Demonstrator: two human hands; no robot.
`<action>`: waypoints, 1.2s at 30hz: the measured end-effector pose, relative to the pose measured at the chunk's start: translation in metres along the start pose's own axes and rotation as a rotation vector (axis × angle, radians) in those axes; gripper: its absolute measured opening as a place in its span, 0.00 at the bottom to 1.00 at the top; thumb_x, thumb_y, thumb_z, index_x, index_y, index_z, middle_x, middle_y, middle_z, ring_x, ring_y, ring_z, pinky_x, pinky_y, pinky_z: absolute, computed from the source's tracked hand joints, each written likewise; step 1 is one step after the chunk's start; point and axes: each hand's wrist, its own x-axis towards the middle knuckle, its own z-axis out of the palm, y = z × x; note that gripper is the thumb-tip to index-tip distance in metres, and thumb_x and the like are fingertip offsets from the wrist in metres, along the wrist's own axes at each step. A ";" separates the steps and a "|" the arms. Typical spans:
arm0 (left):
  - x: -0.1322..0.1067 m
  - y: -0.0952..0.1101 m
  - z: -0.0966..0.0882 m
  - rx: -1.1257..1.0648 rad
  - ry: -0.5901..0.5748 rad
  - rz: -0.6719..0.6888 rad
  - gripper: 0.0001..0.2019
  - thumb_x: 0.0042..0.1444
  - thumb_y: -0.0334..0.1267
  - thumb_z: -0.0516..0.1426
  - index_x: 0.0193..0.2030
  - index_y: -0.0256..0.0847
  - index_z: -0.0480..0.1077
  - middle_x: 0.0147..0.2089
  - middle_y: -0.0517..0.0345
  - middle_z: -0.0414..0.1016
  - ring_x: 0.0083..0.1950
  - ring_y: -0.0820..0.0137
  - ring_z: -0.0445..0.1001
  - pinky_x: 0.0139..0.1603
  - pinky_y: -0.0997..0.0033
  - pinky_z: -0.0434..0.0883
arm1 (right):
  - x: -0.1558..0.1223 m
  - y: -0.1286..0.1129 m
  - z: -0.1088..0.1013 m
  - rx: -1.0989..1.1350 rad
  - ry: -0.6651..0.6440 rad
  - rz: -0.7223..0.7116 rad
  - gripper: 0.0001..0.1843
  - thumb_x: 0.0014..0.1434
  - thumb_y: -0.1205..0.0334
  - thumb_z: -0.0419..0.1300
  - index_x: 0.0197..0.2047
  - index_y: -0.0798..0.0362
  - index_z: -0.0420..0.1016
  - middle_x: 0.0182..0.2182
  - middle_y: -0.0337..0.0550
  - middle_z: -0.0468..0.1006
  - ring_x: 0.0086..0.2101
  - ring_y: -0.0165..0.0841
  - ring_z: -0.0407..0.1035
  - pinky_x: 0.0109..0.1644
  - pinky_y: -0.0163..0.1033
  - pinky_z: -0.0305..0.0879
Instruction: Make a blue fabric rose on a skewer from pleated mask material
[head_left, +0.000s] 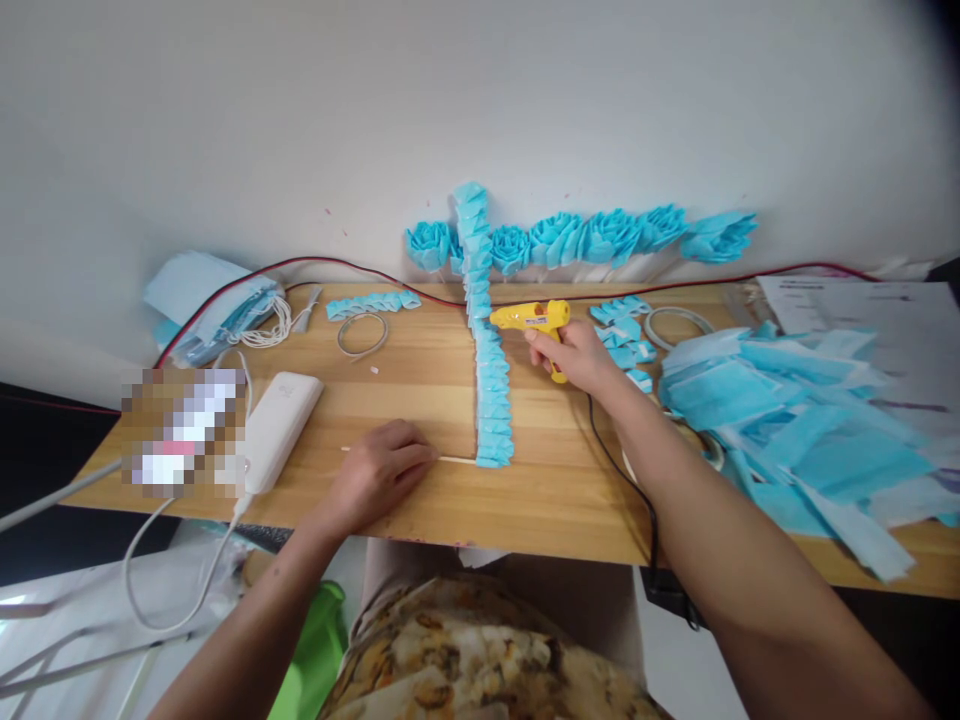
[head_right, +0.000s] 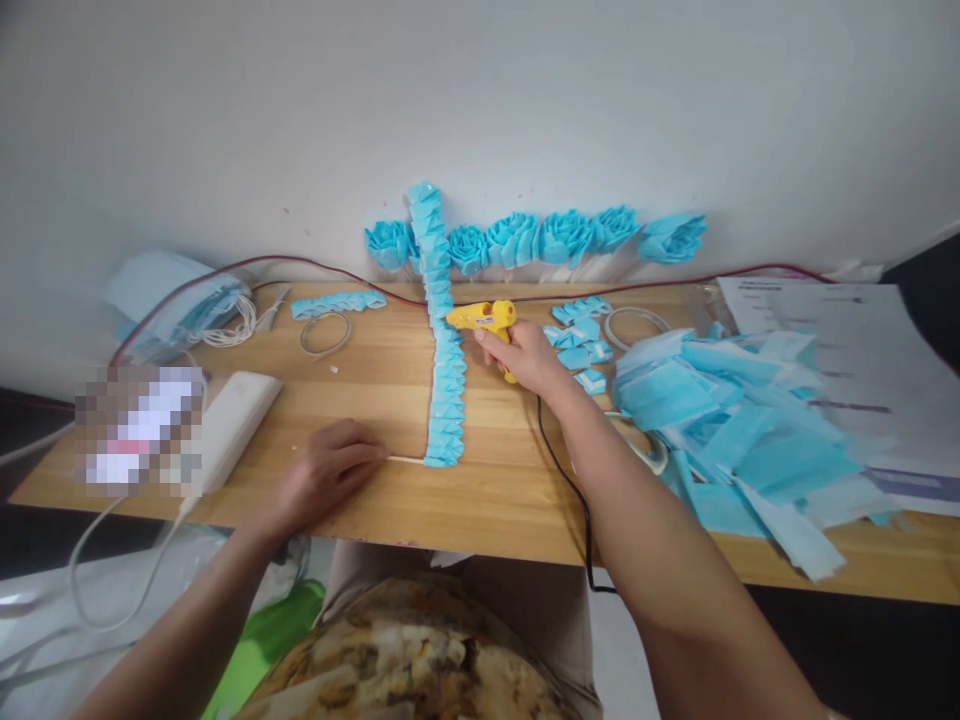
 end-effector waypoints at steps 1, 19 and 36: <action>0.000 0.000 0.000 -0.002 0.001 -0.001 0.07 0.68 0.28 0.57 0.40 0.37 0.76 0.39 0.52 0.78 0.40 0.68 0.74 0.40 0.71 0.68 | 0.000 0.000 0.000 0.003 0.001 0.005 0.26 0.61 0.41 0.61 0.22 0.52 0.73 0.17 0.39 0.71 0.19 0.28 0.63 0.25 0.36 0.57; 0.001 0.002 -0.002 0.010 0.000 0.006 0.07 0.69 0.28 0.57 0.41 0.38 0.76 0.39 0.53 0.78 0.39 0.69 0.74 0.39 0.71 0.67 | 0.001 -0.003 0.001 -0.064 0.000 0.036 0.25 0.63 0.45 0.59 0.19 0.51 0.69 0.16 0.40 0.70 0.20 0.30 0.63 0.27 0.38 0.59; 0.002 0.001 -0.001 0.023 0.001 0.009 0.08 0.70 0.30 0.56 0.41 0.39 0.77 0.39 0.52 0.79 0.39 0.69 0.74 0.38 0.70 0.68 | -0.001 -0.010 -0.008 0.170 -0.072 0.030 0.29 0.58 0.33 0.64 0.30 0.54 0.81 0.29 0.49 0.83 0.27 0.33 0.73 0.31 0.37 0.68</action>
